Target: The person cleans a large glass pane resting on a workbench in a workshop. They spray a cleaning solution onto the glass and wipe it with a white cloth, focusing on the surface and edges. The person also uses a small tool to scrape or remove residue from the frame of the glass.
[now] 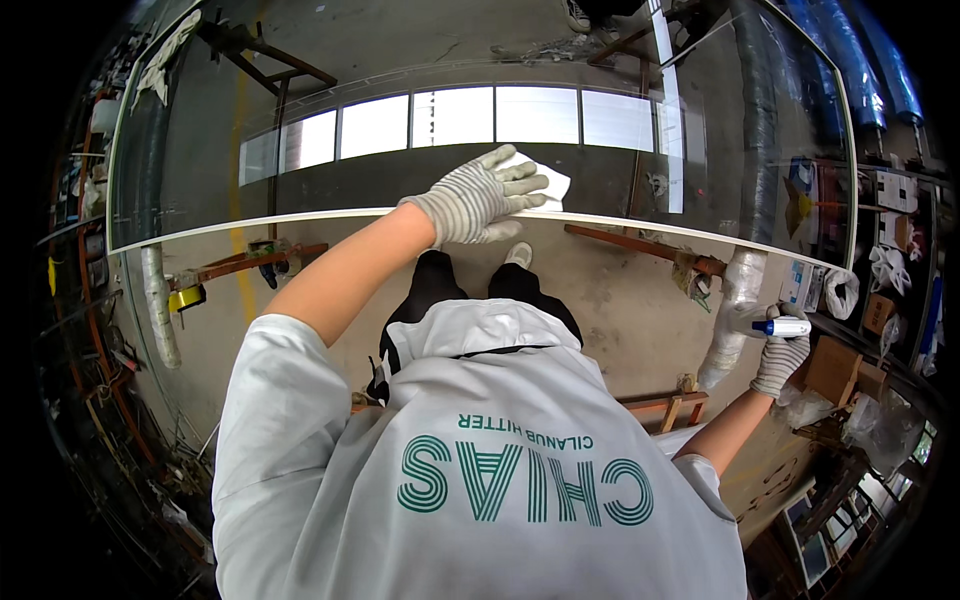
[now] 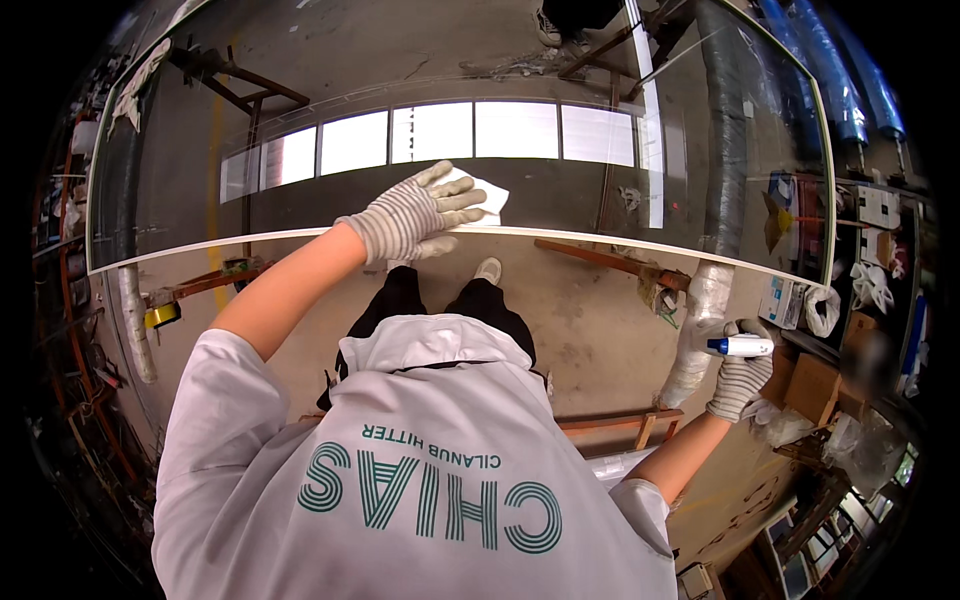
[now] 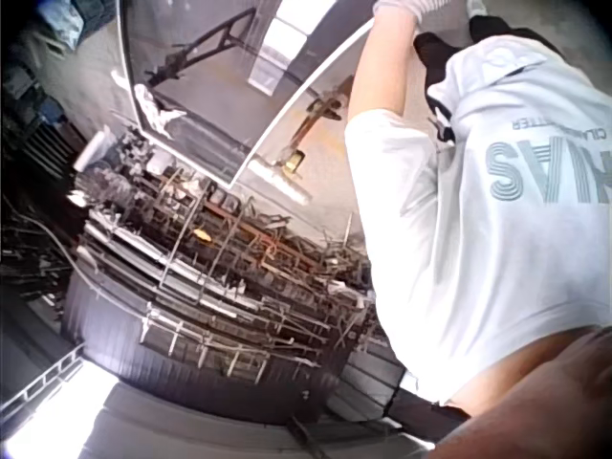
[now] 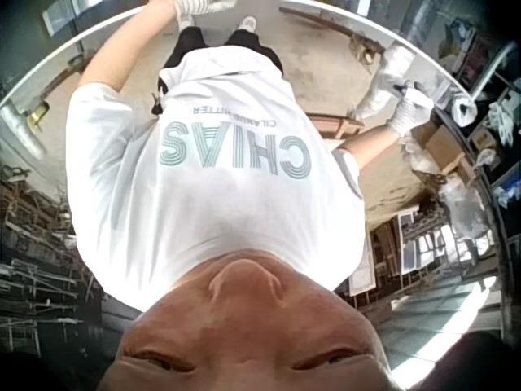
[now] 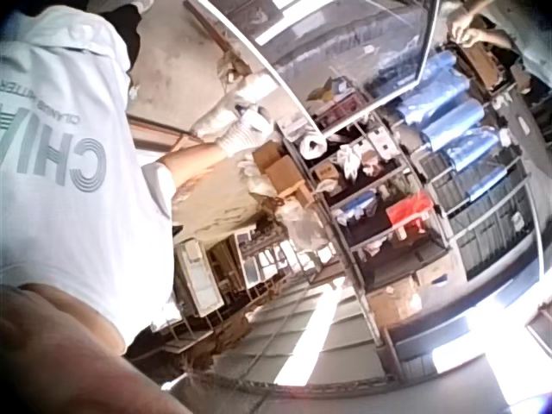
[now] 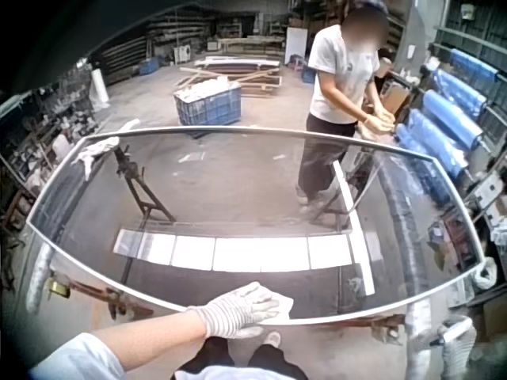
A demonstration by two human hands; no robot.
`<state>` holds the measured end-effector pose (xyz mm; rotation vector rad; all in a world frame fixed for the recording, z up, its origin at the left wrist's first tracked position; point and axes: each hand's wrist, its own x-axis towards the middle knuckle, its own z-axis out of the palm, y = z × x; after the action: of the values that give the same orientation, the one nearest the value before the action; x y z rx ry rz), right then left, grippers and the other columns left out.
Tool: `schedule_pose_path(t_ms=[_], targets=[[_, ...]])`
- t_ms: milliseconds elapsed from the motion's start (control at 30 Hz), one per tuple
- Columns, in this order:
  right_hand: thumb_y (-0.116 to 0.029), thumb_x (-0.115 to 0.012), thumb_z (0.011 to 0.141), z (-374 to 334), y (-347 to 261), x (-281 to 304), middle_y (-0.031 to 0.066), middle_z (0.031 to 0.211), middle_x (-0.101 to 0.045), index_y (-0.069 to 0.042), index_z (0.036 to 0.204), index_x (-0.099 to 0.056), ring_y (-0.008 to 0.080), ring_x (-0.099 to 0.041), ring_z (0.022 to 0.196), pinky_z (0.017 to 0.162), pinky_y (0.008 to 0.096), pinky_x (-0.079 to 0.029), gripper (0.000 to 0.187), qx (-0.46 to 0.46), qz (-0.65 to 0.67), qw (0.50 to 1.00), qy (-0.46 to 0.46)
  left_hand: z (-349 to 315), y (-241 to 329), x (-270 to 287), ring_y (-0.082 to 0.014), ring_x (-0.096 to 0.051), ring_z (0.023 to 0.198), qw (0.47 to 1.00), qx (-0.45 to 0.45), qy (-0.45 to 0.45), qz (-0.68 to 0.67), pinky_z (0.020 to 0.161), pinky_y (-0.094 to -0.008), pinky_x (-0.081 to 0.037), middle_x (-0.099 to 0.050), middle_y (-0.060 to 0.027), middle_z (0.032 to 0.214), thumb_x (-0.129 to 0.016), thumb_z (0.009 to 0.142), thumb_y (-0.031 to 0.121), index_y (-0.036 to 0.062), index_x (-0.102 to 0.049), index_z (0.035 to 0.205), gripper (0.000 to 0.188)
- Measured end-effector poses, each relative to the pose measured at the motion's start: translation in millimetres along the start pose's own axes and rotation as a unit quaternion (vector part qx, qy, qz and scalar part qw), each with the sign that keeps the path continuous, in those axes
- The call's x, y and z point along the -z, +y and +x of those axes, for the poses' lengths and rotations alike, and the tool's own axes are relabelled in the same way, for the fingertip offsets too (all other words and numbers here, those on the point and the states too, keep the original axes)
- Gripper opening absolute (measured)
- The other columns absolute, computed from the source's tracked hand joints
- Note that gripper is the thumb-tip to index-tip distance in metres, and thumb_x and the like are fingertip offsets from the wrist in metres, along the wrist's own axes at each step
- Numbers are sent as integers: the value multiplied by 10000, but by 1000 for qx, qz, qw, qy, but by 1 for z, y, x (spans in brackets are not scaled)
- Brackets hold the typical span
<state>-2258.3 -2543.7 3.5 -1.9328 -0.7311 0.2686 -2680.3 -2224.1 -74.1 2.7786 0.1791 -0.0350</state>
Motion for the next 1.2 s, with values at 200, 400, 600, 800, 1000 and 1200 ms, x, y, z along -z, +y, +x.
schedule_pose_path(t_ms=[200,400,600,800,1000,1200], targets=[[-172,-680,776,-74,-71,-60,96,753,-632,27,794,-620,168,-577,714,672,303,-468,208,71,32,977,197,-129,-52,13,-243,-308,1380,993,44,-103,48,1182,-454,-82,-398,-83,1443,-520,868,217,145,-396,1394,545],[-154,-695,766,-145,-70,-115,93,822,-632,15,924,-620,183,-590,743,730,320,-474,243,-37,96,980,172,-170,-58,5,-255,-381,1334,995,4,-103,0,1160,-451,-169,-458,-128,1389,-465,920,267,133,-527,1292,401],[-76,-734,716,-213,-57,-133,64,849,-600,-50,876,-567,161,-589,767,706,290,-473,233,-129,144,964,181,-56,-27,-12,-283,-413,1299,990,-136,-1,35,1118,-411,-294,-454,-111,1376,-607,772,69,94,-490,1297,539],[-22,-720,743,-277,-20,-111,69,853,-596,-48,916,-571,162,-591,758,678,269,-500,230,-186,159,928,283,104,18,-49,-302,-454,1254,969,-222,100,47,1081,-404,-341,-461,-117,1371,-525,832,65,128,-506,1268,441],[79,-696,690,-339,15,-95,58,826,-598,-34,930,-595,161,-589,716,623,281,-521,283,-234,149,877,392,216,69,-46,-339,-483,1178,981,-192,23,9,1019,-389,-385,-534,-168,1265,-448,948,228,98,-481,1251,332],[18,-695,745,-323,15,-84,40,813,-568,-60,910,-573,150,-577,746,655,261,-499,220,-209,213,814,498,306,116,-42,-370,-465,1192,982,-189,-4,-17,1023,-413,-367,-523,-200,1276,-376,982,336,79,-470,1273,399]])
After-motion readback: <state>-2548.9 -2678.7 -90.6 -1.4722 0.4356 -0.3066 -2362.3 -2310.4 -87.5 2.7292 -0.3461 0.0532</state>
